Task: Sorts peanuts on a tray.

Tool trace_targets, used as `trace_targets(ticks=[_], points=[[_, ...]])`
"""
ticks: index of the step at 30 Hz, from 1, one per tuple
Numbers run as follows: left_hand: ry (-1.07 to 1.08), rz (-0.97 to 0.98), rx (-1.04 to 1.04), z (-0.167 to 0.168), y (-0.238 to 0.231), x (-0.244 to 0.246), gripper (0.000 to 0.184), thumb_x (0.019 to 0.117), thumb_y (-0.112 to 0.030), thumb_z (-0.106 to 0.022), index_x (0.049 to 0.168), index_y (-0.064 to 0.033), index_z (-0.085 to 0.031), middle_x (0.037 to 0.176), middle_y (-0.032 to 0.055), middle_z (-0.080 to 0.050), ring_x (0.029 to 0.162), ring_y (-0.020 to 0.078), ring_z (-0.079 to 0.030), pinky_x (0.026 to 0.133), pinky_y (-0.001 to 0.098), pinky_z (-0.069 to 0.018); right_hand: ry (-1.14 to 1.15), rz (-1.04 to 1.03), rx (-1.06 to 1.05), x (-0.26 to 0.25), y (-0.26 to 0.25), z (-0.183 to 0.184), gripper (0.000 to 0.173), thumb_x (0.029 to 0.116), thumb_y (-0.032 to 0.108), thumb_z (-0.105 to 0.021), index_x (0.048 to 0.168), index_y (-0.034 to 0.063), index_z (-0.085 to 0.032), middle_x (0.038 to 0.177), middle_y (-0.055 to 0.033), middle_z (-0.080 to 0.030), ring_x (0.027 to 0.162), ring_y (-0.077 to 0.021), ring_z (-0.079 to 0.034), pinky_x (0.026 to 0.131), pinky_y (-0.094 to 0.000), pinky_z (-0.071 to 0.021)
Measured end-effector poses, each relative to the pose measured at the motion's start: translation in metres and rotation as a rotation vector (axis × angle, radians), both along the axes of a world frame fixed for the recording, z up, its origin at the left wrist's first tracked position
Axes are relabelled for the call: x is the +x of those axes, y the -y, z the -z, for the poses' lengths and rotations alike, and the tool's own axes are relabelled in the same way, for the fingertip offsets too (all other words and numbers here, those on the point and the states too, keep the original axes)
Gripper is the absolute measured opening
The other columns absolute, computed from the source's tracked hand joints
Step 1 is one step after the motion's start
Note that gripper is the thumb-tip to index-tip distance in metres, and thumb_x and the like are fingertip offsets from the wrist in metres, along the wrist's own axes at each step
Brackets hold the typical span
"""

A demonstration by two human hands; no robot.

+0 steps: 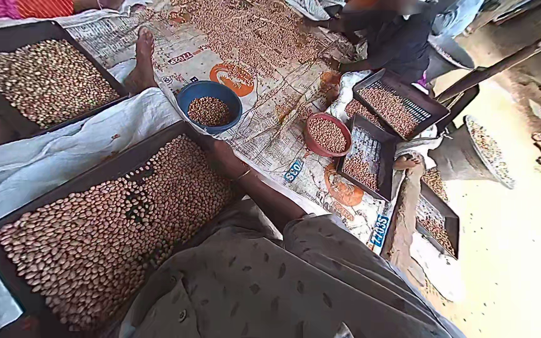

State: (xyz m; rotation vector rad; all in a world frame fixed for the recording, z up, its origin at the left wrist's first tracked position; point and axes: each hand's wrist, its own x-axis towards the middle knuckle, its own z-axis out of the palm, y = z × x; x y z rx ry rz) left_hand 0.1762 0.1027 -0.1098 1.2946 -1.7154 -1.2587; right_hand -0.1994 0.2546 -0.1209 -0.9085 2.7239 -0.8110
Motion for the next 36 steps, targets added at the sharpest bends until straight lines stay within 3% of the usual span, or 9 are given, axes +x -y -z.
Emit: trace_targets(ticks=[3,7,12,17,19,25,29,31,36], points=[[0.066,0.028,-0.156,0.080,0.006,0.051,0.043,0.1103,-0.023,-0.040,0.128,0.0139,-0.055,0.117,0.0178,-0.063,0.105,0.0043,-0.059,0.097,0.0253,-0.0494,-0.051,-0.018,0.006,-0.011,0.008,0.012,0.031,0.1030,0.013,-0.053,0.131,0.0046,-0.065,0.111,-0.0221,-0.073,0.101,-0.0415,-0.071,0.087,-0.0614,-0.0549],[0.108,0.010,-0.150,0.082,0.000,0.054,0.041,0.1118,-0.030,-0.037,0.125,0.0015,-0.060,0.109,0.0103,-0.064,0.095,0.0066,-0.061,0.091,0.0308,-0.0522,-0.372,-0.157,-0.217,0.009,0.020,0.019,0.037,0.0970,0.008,-0.056,0.131,-0.0019,-0.065,0.140,-0.0275,-0.058,0.131,-0.0438,-0.054,0.109,-0.0542,-0.0439],[0.056,0.031,-0.212,0.077,0.009,0.047,0.043,0.1116,-0.024,-0.034,0.120,0.0065,-0.064,0.110,0.0161,-0.066,0.099,0.0073,-0.062,0.093,0.0271,-0.0495,-0.079,-0.928,-0.446,0.105,0.064,-0.002,0.026,0.0946,0.009,-0.069,0.117,-0.0034,-0.072,0.127,-0.0215,-0.067,0.123,-0.0327,-0.062,0.107,-0.0439,-0.0502],[-0.072,0.038,-0.213,0.086,0.007,0.047,0.041,0.1116,-0.021,-0.034,0.118,0.0054,-0.064,0.109,0.0088,-0.065,0.099,-0.0013,-0.059,0.094,0.0196,-0.0477,0.000,-1.645,-0.054,0.198,0.106,0.031,0.026,0.0929,0.016,-0.068,0.117,0.0174,-0.078,0.143,-0.0161,-0.060,0.145,-0.0397,-0.042,0.118,-0.0635,-0.0266],[-0.081,0.034,-0.208,0.089,0.008,0.049,0.042,0.1115,-0.022,-0.034,0.117,0.0062,-0.065,0.108,0.0111,-0.066,0.098,0.0015,-0.060,0.093,0.0222,-0.0483,-0.049,-1.635,-0.016,0.195,0.113,0.046,0.023,0.0905,0.013,-0.069,0.111,0.0162,-0.079,0.142,-0.0154,-0.061,0.145,-0.0396,-0.042,0.118,-0.0682,-0.0203],[-0.134,0.030,-0.179,0.093,0.009,0.049,0.041,0.1113,-0.022,-0.035,0.114,0.0063,-0.065,0.104,0.0101,-0.065,0.094,0.0012,-0.060,0.089,0.0213,-0.0493,-0.097,-1.107,0.001,0.072,0.092,0.041,0.020,0.0867,0.012,-0.077,0.103,0.0020,-0.078,0.125,-0.0244,-0.068,0.125,-0.0432,-0.059,0.108,-0.0589,-0.0440],[-0.171,0.024,-0.167,0.092,0.008,0.047,0.040,0.1115,-0.022,-0.036,0.110,0.0052,-0.065,0.102,0.0064,-0.063,0.094,-0.0026,-0.057,0.089,0.0177,-0.0461,0.292,-1.009,0.158,0.017,0.045,0.007,0.019,0.0890,0.007,-0.071,0.108,0.0035,-0.076,0.111,-0.0118,-0.071,0.103,-0.0181,-0.067,0.092,-0.0392,-0.0546],[-0.173,0.033,-0.179,0.093,0.010,0.048,0.040,0.1111,-0.021,-0.036,0.108,0.0062,-0.065,0.103,0.0079,-0.063,0.094,-0.0008,-0.057,0.089,0.0189,-0.0457,0.401,-1.019,0.200,0.025,0.035,-0.008,0.023,0.0879,0.008,-0.069,0.109,0.0050,-0.077,0.112,-0.0081,-0.073,0.100,-0.0123,-0.068,0.089,-0.0348,-0.0559],[-0.175,0.037,-0.184,0.094,0.010,0.048,0.040,0.1113,-0.022,-0.036,0.111,0.0049,-0.066,0.103,0.0066,-0.063,0.094,-0.0021,-0.057,0.089,0.0172,-0.0464,0.164,-1.188,-0.035,0.105,0.069,0.003,0.016,0.0960,0.009,-0.065,0.104,0.0019,-0.077,0.119,-0.0141,-0.071,0.108,-0.0216,-0.069,0.096,-0.0382,-0.0561]])
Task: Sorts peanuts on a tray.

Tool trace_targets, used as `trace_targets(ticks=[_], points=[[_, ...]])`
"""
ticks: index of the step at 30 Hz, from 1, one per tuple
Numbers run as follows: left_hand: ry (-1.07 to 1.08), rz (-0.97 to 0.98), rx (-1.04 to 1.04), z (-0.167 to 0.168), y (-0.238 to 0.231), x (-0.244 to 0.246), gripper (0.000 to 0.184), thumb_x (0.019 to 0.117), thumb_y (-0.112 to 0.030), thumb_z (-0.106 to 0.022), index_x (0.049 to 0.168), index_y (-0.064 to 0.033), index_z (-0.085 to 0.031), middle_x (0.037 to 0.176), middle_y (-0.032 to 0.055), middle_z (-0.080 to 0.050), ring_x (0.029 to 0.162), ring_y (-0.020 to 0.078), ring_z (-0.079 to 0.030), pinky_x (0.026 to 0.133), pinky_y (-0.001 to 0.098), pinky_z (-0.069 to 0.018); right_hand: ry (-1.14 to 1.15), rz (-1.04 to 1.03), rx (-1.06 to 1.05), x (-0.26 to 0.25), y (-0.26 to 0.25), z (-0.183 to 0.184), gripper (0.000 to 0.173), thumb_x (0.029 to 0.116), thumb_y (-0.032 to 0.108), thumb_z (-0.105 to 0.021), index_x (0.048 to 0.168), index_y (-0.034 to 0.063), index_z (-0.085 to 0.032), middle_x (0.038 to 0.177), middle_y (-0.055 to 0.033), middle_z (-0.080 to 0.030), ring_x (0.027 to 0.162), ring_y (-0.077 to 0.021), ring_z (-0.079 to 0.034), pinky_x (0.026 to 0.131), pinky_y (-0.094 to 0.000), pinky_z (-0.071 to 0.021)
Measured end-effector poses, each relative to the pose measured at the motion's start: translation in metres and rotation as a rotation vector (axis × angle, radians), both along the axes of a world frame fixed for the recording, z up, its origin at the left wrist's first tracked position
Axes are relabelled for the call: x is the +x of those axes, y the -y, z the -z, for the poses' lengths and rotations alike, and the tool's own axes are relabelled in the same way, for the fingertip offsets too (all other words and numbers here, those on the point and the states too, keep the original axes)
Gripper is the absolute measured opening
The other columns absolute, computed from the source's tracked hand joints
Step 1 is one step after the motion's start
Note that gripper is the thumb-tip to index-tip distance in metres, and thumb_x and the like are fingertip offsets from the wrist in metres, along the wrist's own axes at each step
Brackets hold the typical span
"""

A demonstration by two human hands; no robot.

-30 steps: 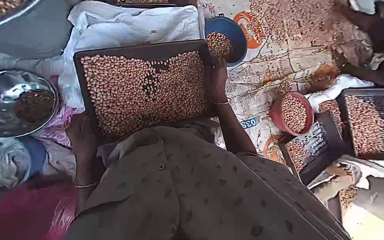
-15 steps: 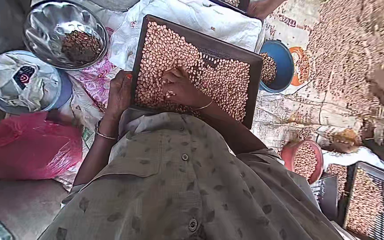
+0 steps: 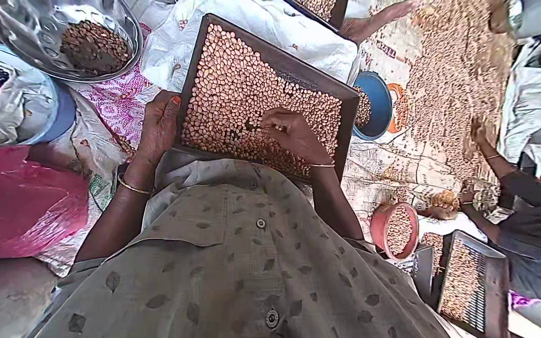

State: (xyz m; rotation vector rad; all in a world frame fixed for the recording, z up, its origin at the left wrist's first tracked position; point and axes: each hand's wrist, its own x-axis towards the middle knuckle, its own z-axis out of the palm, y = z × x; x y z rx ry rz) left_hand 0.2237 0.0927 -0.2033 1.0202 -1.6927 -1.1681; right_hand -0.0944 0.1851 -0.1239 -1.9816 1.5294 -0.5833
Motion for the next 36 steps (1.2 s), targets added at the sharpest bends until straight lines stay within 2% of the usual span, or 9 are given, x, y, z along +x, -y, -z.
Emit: trace_targets(ticks=[5,12,22,24,26,28,30,32,36], points=[[-0.005,-0.017,0.011,0.000,-0.001,0.000,0.039,0.1114,-0.021,-0.036,0.110,0.0041,-0.066,0.101,0.0051,-0.064,0.091,-0.0026,-0.059,0.087,0.0177,-0.0479,-0.055,-0.148,-0.078,0.083,0.046,0.031,0.021,0.0943,0.002,-0.065,0.112,0.0019,-0.075,0.114,-0.0170,-0.069,0.103,-0.0287,-0.069,0.089,-0.0436,-0.0578],[-0.021,-0.015,0.031,0.000,0.000,-0.001,0.039,0.1111,-0.020,-0.035,0.110,0.0039,-0.066,0.102,0.0043,-0.064,0.092,-0.0028,-0.059,0.087,0.0175,-0.0483,-0.213,-0.058,-0.209,0.102,0.049,0.054,0.021,0.0927,0.008,-0.069,0.111,-0.0033,-0.072,0.117,-0.0246,-0.068,0.107,-0.0403,-0.069,0.088,-0.0480,-0.0582],[0.147,-0.039,-0.088,0.000,0.001,0.002,0.042,0.1112,-0.024,-0.036,0.110,0.0053,-0.065,0.101,0.0158,-0.064,0.094,0.0137,-0.061,0.089,0.0306,-0.0481,-0.094,0.019,-0.216,0.095,0.051,0.054,0.014,0.0951,0.006,-0.062,0.102,-0.0007,-0.072,0.106,-0.0187,-0.072,0.092,-0.0318,-0.072,0.076,-0.0473,-0.0588],[0.188,-0.053,-0.140,0.000,0.001,0.003,0.042,0.1111,-0.024,-0.036,0.112,0.0049,-0.066,0.103,0.0189,-0.064,0.098,0.0207,-0.062,0.091,0.0367,-0.0486,0.077,0.186,-0.296,0.079,0.051,0.043,0.013,0.0975,0.004,-0.062,0.103,-0.0046,-0.070,0.100,-0.0173,-0.071,0.082,-0.0247,-0.071,0.073,-0.0398,-0.0601],[0.229,-0.068,-0.180,-0.003,0.001,0.003,0.041,0.1103,-0.023,-0.037,0.116,0.0045,-0.067,0.109,0.0232,-0.065,0.105,0.0290,-0.063,0.096,0.0436,-0.0482,0.486,0.451,-0.411,0.046,0.051,0.025,0.014,0.1012,0.000,-0.054,0.103,-0.0088,-0.064,0.090,-0.0133,-0.070,0.072,-0.0167,-0.069,0.067,-0.0332,-0.0610],[0.240,-0.083,-0.180,-0.004,0.000,0.002,0.040,0.1096,-0.021,-0.037,0.119,0.0041,-0.066,0.113,0.0251,-0.064,0.108,0.0321,-0.062,0.098,0.0459,-0.0473,0.931,0.814,-0.451,0.008,0.051,-0.008,0.027,0.1112,0.017,-0.037,0.105,0.0005,-0.057,0.085,-0.0059,-0.068,0.068,-0.0144,-0.068,0.064,-0.0315,-0.0606],[0.203,-0.080,-0.143,-0.004,0.000,0.002,0.040,0.1094,-0.020,-0.036,0.118,0.0034,-0.067,0.112,0.0221,-0.064,0.106,0.0260,-0.062,0.096,0.0399,-0.0471,1.199,1.051,-0.390,-0.017,0.050,-0.033,0.042,0.1140,0.039,-0.027,0.109,0.0071,-0.053,0.089,-0.0055,-0.069,0.072,-0.0157,-0.070,0.066,-0.0313,-0.0598],[0.140,-0.048,-0.091,-0.004,0.003,0.001,0.040,0.1100,-0.020,-0.035,0.116,0.0039,-0.067,0.108,0.0173,-0.065,0.100,0.0152,-0.061,0.092,0.0296,-0.0474,1.105,0.900,-0.336,-0.012,0.045,-0.031,0.038,0.1141,0.029,-0.028,0.106,0.0061,-0.056,0.091,-0.0065,-0.071,0.075,-0.0173,-0.072,0.068,-0.0332,-0.0615],[0.011,-0.001,-0.011,0.002,0.004,0.000,0.040,0.1107,-0.020,-0.033,0.118,0.0033,-0.065,0.107,0.0092,-0.064,0.096,0.0008,-0.060,0.089,0.0185,-0.0474,0.656,0.046,-0.100,0.066,0.040,0.000,0.019,0.0997,-0.002,-0.054,0.112,-0.0096,-0.066,0.108,-0.0156,-0.071,0.095,-0.0200,-0.071,0.085,-0.0370,-0.0615]])
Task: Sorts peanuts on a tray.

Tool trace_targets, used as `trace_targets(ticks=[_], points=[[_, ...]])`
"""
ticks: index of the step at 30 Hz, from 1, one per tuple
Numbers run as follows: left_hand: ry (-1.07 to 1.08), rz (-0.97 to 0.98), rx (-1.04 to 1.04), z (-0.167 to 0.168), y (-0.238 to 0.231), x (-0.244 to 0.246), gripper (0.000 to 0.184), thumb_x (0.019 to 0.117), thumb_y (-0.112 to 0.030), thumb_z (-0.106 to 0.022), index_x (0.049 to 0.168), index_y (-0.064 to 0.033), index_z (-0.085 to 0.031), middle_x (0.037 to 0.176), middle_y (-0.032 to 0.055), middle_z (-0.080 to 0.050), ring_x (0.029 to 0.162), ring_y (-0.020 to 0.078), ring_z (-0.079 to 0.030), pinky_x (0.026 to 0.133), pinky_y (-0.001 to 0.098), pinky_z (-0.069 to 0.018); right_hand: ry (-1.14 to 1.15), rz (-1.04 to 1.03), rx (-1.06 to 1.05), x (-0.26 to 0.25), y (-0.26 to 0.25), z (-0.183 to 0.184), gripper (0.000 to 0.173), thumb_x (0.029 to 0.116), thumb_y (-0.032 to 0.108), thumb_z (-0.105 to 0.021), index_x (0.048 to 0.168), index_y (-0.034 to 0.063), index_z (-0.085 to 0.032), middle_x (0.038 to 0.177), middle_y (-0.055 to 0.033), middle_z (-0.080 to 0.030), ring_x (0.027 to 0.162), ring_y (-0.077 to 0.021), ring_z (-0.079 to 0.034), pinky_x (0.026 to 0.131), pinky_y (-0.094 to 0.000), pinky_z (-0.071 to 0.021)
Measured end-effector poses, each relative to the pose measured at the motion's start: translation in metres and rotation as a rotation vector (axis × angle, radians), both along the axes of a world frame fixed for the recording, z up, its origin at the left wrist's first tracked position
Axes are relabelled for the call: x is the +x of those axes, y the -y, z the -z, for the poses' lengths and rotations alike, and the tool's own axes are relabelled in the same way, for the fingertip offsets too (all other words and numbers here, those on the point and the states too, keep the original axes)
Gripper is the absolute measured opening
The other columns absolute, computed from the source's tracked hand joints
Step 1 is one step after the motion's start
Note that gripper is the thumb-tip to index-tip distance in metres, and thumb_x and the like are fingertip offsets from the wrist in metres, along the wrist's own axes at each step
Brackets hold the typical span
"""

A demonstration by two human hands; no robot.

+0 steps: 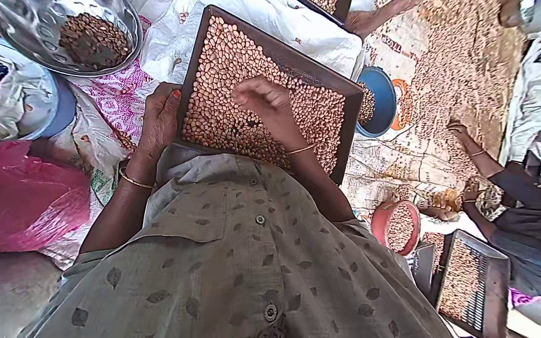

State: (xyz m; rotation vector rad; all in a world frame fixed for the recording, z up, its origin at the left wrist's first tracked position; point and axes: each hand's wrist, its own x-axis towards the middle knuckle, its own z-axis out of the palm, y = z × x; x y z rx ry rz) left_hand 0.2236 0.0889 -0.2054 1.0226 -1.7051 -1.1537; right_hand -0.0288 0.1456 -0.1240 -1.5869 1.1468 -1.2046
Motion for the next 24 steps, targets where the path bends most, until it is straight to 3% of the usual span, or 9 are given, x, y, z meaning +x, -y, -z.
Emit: trace_targets(ticks=[1,3,5,7,12,14,16,19,24], points=[[-0.021,0.004,0.012,0.000,0.000,0.000,0.040,0.1108,-0.020,-0.033,0.118,0.0031,-0.065,0.107,0.0078,-0.064,0.095,-0.0006,-0.060,0.088,0.0176,-0.0481,-0.173,-0.193,-0.042,0.020,0.002,0.011,0.019,0.0959,-0.002,-0.061,0.110,-0.0082,-0.071,0.113,-0.0170,-0.072,0.106,-0.0217,-0.070,0.096,-0.0381,-0.0575],[-0.034,0.011,0.031,-0.001,-0.002,0.001,0.040,0.1110,-0.020,-0.032,0.117,0.0033,-0.064,0.105,0.0063,-0.064,0.093,-0.0013,-0.060,0.087,0.0182,-0.0493,-0.586,-0.474,-0.143,0.047,0.007,0.035,0.025,0.0932,0.005,-0.062,0.112,0.0091,-0.079,0.125,-0.0112,-0.071,0.129,-0.0293,-0.058,0.112,-0.0505,-0.0402],[-0.035,0.014,0.022,0.000,-0.003,0.003,0.040,0.1113,-0.020,-0.032,0.115,0.0031,-0.064,0.101,0.0045,-0.064,0.089,-0.0022,-0.061,0.085,0.0184,-0.0504,-0.782,-0.529,-0.219,0.046,0.010,0.052,0.028,0.0913,0.008,-0.061,0.108,0.0174,-0.080,0.126,-0.0077,-0.071,0.135,-0.0354,-0.052,0.112,-0.0614,-0.0330],[-0.033,0.010,0.018,0.000,-0.003,0.004,0.039,0.1113,-0.019,-0.033,0.114,0.0028,-0.065,0.099,0.0041,-0.065,0.088,-0.0024,-0.061,0.084,0.0180,-0.0505,-0.866,-0.432,-0.206,0.019,0.009,0.056,0.020,0.0903,0.012,-0.067,0.105,0.0171,-0.080,0.126,-0.0084,-0.069,0.139,-0.0363,-0.048,0.117,-0.0632,-0.0280],[-0.073,0.007,0.043,0.000,-0.003,0.001,0.038,0.1110,-0.019,-0.033,0.114,0.0026,-0.064,0.102,0.0042,-0.065,0.092,-0.0027,-0.060,0.087,0.0180,-0.0494,-0.911,0.017,-0.011,-0.084,-0.019,0.040,0.016,0.0849,0.012,-0.080,0.099,0.0052,-0.078,0.117,-0.0192,-0.069,0.118,-0.0407,-0.060,0.103,-0.0545,-0.0471],[-0.078,0.000,0.061,-0.001,-0.004,0.000,0.039,0.1109,-0.019,-0.032,0.115,0.0026,-0.064,0.101,0.0037,-0.065,0.091,-0.0030,-0.060,0.087,0.0177,-0.0497,-0.818,0.056,0.157,-0.116,-0.039,0.020,0.015,0.0890,0.007,-0.074,0.103,0.0008,-0.076,0.109,-0.0189,-0.072,0.111,-0.0334,-0.066,0.100,-0.0477,-0.0511],[-0.077,-0.003,0.080,0.001,-0.004,0.000,0.039,0.1116,-0.020,-0.032,0.116,0.0020,-0.064,0.098,0.0021,-0.064,0.087,-0.0035,-0.059,0.083,0.0173,-0.0502,-0.705,0.005,0.335,-0.131,-0.055,-0.002,0.016,0.0915,0.008,-0.068,0.105,0.0032,-0.075,0.102,-0.0099,-0.073,0.090,-0.0147,-0.068,0.083,-0.0346,-0.0561],[-0.082,0.006,0.075,0.001,-0.003,0.000,0.039,0.1117,-0.020,-0.032,0.115,0.0021,-0.064,0.097,0.0021,-0.063,0.086,-0.0034,-0.060,0.082,0.0173,-0.0507,-0.653,-0.101,0.386,-0.115,-0.056,-0.019,0.017,0.0925,0.008,-0.066,0.106,0.0046,-0.077,0.103,-0.0058,-0.073,0.090,-0.0094,-0.068,0.083,-0.0308,-0.0560],[-0.069,-0.007,0.019,0.001,-0.004,0.001,0.038,0.1114,-0.019,-0.033,0.113,0.0028,-0.064,0.098,0.0030,-0.064,0.087,-0.0034,-0.060,0.083,0.0167,-0.0499,-0.759,-0.144,0.050,-0.023,-0.011,0.003,0.018,0.0991,0.007,-0.060,0.107,0.0023,-0.075,0.117,-0.0148,-0.072,0.106,-0.0257,-0.070,0.095,-0.0430,-0.0563]])
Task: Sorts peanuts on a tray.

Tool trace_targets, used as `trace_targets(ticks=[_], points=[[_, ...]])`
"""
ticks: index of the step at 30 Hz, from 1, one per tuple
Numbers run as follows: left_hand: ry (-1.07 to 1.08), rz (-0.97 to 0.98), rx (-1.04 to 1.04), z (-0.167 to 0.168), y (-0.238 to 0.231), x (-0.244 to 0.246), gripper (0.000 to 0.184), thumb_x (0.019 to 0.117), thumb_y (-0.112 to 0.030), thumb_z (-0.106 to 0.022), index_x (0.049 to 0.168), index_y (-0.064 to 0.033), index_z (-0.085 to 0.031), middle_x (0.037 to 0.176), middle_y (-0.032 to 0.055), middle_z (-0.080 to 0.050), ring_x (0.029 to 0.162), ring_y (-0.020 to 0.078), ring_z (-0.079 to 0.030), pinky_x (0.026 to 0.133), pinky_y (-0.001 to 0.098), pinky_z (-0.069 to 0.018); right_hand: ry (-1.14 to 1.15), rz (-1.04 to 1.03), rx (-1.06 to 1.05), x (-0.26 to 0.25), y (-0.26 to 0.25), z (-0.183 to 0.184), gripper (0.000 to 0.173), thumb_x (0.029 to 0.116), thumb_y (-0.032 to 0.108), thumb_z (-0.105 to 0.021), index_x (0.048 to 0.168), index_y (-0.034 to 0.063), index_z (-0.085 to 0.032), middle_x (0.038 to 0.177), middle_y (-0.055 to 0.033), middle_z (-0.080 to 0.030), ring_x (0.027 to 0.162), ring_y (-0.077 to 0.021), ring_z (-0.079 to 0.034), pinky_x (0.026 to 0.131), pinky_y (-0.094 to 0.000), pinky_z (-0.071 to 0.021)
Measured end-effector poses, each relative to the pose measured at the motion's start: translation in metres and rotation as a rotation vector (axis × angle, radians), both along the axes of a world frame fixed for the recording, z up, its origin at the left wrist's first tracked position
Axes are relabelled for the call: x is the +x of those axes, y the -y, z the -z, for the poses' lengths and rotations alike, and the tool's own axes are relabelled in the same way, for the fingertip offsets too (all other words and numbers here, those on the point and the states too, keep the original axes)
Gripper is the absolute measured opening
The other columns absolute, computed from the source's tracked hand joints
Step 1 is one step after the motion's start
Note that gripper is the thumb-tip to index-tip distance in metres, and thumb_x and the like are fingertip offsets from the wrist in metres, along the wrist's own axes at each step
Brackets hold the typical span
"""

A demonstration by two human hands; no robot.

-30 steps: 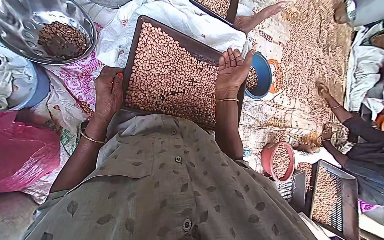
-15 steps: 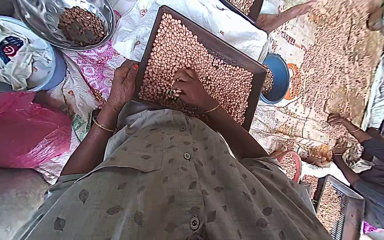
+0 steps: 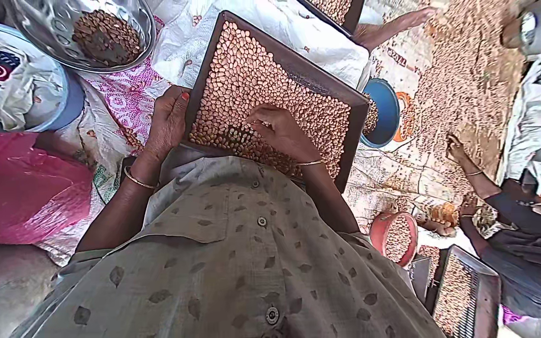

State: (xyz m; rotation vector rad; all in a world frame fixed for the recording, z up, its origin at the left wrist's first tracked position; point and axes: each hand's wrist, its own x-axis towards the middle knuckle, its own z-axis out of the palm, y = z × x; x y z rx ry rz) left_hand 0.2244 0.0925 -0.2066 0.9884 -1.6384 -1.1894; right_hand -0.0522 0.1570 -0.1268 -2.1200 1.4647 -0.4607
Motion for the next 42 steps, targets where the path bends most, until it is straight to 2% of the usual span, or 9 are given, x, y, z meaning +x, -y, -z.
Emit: trace_targets(ticks=[8,13,18,20,24,27,30,35,42], points=[[0.096,-0.046,-0.059,0.000,0.000,0.001,0.037,0.1109,-0.018,-0.035,0.113,0.0025,-0.066,0.103,0.0095,-0.064,0.093,0.0053,-0.061,0.088,0.0224,-0.0492,-0.409,0.009,-0.101,0.070,0.019,0.038,0.018,0.0973,0.002,-0.057,0.105,0.0009,-0.073,0.114,-0.0180,-0.067,0.108,-0.0369,-0.066,0.075,-0.0434,-0.0589],[0.318,-0.155,-0.189,-0.011,-0.002,-0.001,0.034,0.1066,-0.012,-0.040,0.121,0.0034,-0.066,0.110,0.0223,-0.063,0.096,0.0269,-0.063,0.087,0.0385,-0.0506,-0.475,0.044,-0.176,0.073,0.016,0.046,0.018,0.0974,0.006,-0.056,0.105,0.0016,-0.072,0.111,-0.0172,-0.068,0.098,-0.0348,-0.068,0.066,-0.0419,-0.0568],[0.326,-0.288,-0.373,-0.035,-0.010,-0.003,0.032,0.1050,-0.009,-0.043,0.123,0.0077,-0.063,0.103,0.0257,-0.061,0.087,0.0303,-0.061,0.079,0.0383,-0.0498,-0.054,0.257,-0.206,0.049,0.031,0.031,0.013,0.0914,0.011,-0.064,0.089,0.0000,-0.071,0.090,-0.0137,-0.069,0.072,-0.0235,-0.067,0.062,-0.0388,-0.0548],[0.164,-0.201,-0.196,-0.046,-0.018,-0.004,0.037,0.1088,-0.019,-0.040,0.128,0.0042,-0.061,0.106,0.0165,-0.062,0.084,0.0173,-0.062,0.075,0.0303,-0.0528,0.297,0.277,-0.183,0.043,0.028,0.006,0.010,0.0943,0.004,-0.064,0.096,-0.0034,-0.071,0.087,-0.0114,-0.068,0.068,-0.0122,-0.063,0.063,-0.0264,-0.0555],[-0.346,0.223,0.581,-0.066,-0.022,-0.014,0.047,0.1130,-0.030,-0.019,0.129,-0.0103,-0.059,0.105,-0.0017,-0.068,0.076,0.0049,-0.066,0.066,0.0198,-0.0568,0.600,0.111,-0.060,0.047,0.015,-0.026,0.020,0.0985,-0.003,-0.059,0.115,-0.0117,-0.067,0.100,-0.0169,-0.071,0.078,-0.0154,-0.072,0.073,-0.0308,-0.0640],[-0.568,0.344,0.886,-0.068,-0.022,-0.018,0.052,0.1127,-0.030,-0.017,0.112,-0.0114,-0.066,0.085,-0.0041,-0.065,0.059,0.0000,-0.053,0.051,0.0123,-0.0438,0.268,0.178,-0.081,0.028,0.019,-0.002,0.013,0.0975,0.002,-0.059,0.101,-0.0048,-0.070,0.089,-0.0131,-0.070,0.072,-0.0152,-0.067,0.069,-0.0303,-0.0576],[-0.654,0.294,0.897,-0.066,-0.021,-0.012,0.043,0.1118,-0.022,-0.024,0.104,-0.0127,-0.065,0.074,-0.0079,-0.057,0.049,-0.0037,-0.044,0.043,0.0088,-0.0367,-0.171,0.120,-0.015,0.026,0.013,0.027,0.015,0.0974,0.007,-0.060,0.097,-0.0022,-0.072,0.097,-0.0188,-0.070,0.086,-0.0329,-0.071,0.075,-0.0492,-0.0577],[-0.688,0.194,0.806,-0.061,-0.013,-0.004,0.038,0.1104,-0.016,-0.028,0.107,-0.0127,-0.066,0.078,-0.0068,-0.061,0.057,-0.0019,-0.052,0.049,0.0102,-0.0427,-0.449,0.051,0.003,0.049,0.001,0.025,0.020,0.0954,-0.002,-0.057,0.110,-0.0007,-0.071,0.109,-0.0186,-0.069,0.104,-0.0361,-0.068,0.080,-0.0462,-0.0578],[-0.601,0.181,0.780,-0.056,-0.014,-0.014,0.042,0.1118,-0.021,-0.026,0.113,-0.0099,-0.067,0.091,-0.0030,-0.068,0.074,0.0028,-0.065,0.065,0.0150,-0.0544,-0.423,0.105,-0.139,0.051,-0.001,0.038,0.018,0.0916,0.004,-0.059,0.104,0.0011,-0.071,0.096,-0.0167,-0.070,0.090,-0.0338,-0.071,0.067,-0.0451,-0.0566]])
